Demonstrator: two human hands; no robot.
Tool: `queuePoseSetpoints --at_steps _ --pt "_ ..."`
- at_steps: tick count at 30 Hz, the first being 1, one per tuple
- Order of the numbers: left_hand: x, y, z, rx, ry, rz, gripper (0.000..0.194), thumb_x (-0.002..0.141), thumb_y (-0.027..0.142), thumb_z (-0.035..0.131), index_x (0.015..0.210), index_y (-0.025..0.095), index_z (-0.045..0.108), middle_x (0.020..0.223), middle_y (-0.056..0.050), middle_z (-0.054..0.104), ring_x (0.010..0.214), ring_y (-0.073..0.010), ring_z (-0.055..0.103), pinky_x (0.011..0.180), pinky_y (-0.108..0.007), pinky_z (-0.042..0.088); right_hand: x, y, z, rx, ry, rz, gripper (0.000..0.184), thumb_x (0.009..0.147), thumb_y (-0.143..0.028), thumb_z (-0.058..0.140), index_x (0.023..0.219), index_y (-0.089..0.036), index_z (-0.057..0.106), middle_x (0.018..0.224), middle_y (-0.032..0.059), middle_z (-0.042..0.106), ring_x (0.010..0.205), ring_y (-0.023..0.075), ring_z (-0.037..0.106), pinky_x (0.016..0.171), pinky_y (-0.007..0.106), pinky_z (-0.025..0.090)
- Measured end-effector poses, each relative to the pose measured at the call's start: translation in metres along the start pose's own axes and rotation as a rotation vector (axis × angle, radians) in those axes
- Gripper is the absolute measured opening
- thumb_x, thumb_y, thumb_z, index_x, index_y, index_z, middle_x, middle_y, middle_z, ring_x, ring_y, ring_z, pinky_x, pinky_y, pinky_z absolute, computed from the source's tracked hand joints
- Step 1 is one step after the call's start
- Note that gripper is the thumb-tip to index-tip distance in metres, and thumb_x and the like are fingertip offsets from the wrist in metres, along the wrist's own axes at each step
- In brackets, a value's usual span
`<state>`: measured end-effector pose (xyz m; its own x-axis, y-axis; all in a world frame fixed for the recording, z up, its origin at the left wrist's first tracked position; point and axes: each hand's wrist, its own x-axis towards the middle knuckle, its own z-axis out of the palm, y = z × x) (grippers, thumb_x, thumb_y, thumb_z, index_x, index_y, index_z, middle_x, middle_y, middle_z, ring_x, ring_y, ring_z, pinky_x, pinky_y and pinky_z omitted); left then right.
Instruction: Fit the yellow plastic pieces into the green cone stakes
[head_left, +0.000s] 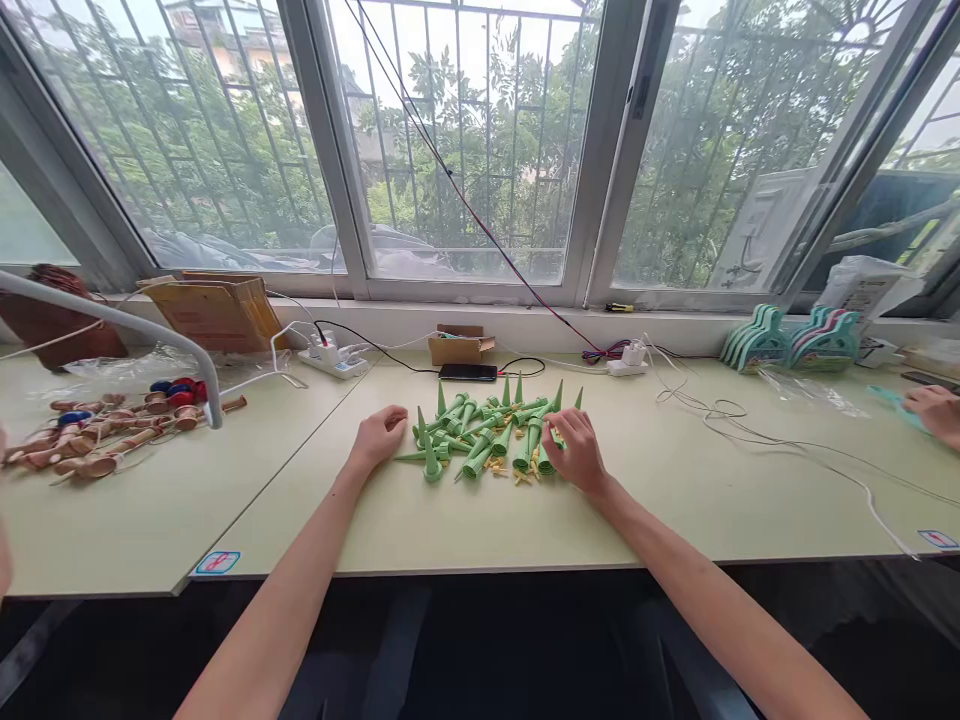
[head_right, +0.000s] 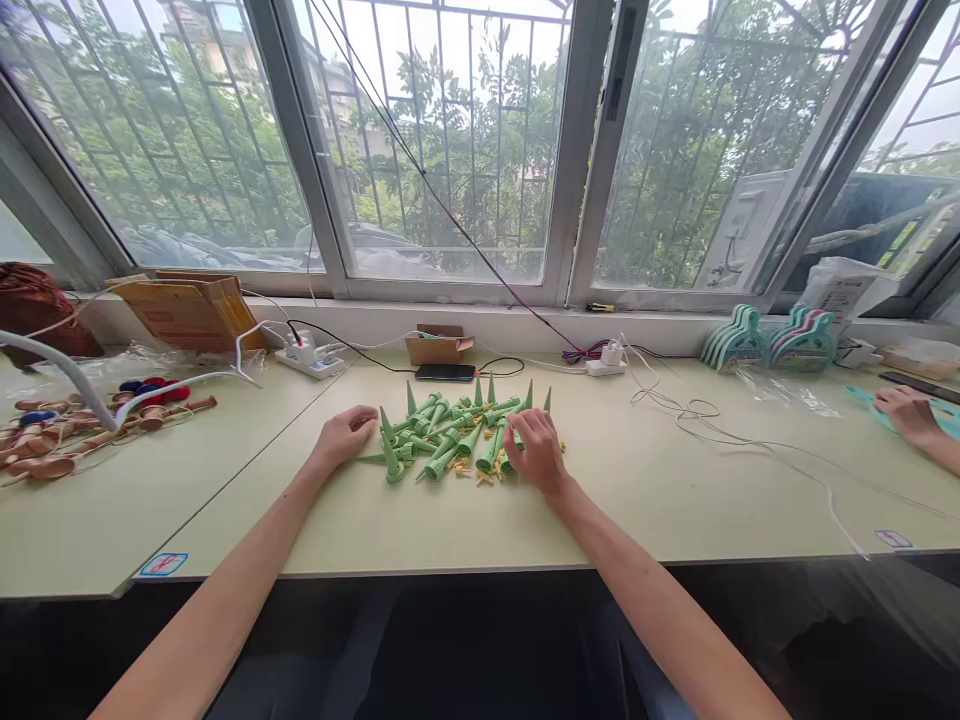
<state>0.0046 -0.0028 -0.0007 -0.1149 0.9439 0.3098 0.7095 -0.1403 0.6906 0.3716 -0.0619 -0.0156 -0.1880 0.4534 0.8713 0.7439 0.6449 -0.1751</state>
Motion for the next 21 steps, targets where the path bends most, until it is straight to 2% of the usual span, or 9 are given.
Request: queuePoseSetpoints --at_steps 3,6,16,21 --pt "0.0 -0.002 0.0 0.004 0.006 0.007 0.024 0.073 0.024 0.054 0.091 0.022 0.069 0.101 -0.002 0.076 0.1 -0.0184 0.07 0.099 -0.026 0.051 -0.003 -0.013 0.006 0.019 -0.139 -0.15 0.013 0.091 -0.018 0.052 0.098 -0.022 0.062 0.086 0.0064 0.062 0.085 0.0226 0.055 0.083 0.038 0.043" --pt "0.0 -0.004 0.0 0.011 0.011 0.01 0.025 0.073 0.024 0.053 0.091 0.021 0.07 0.101 -0.002 0.076 0.1 -0.0185 0.07 0.099 -0.025 0.051 -0.005 -0.019 0.008 0.018 -0.237 -0.23 0.012 0.091 -0.02 0.053 0.098 -0.021 0.063 0.091 0.0078 0.063 0.089 0.0234 0.054 0.085 0.039 0.043" --pt "0.0 -0.005 0.0 0.019 0.012 0.029 0.024 0.073 0.024 0.053 0.09 0.021 0.07 0.099 -0.002 0.076 0.099 -0.0191 0.071 0.097 -0.026 0.052 -0.003 -0.023 0.008 0.018 -0.377 -0.249 0.011 0.089 -0.019 0.055 0.095 -0.019 0.064 0.1 0.0091 0.066 0.087 0.022 0.057 0.083 0.038 0.044" --pt "0.002 -0.009 0.001 0.023 0.012 0.039 0.024 0.073 0.025 0.054 0.09 0.022 0.07 0.099 -0.002 0.076 0.098 -0.0193 0.07 0.097 -0.027 0.052 -0.003 -0.022 0.009 0.03 -0.406 -0.25 0.012 0.087 -0.015 0.055 0.093 -0.019 0.065 0.101 0.009 0.065 0.087 0.0213 0.057 0.083 0.037 0.045"
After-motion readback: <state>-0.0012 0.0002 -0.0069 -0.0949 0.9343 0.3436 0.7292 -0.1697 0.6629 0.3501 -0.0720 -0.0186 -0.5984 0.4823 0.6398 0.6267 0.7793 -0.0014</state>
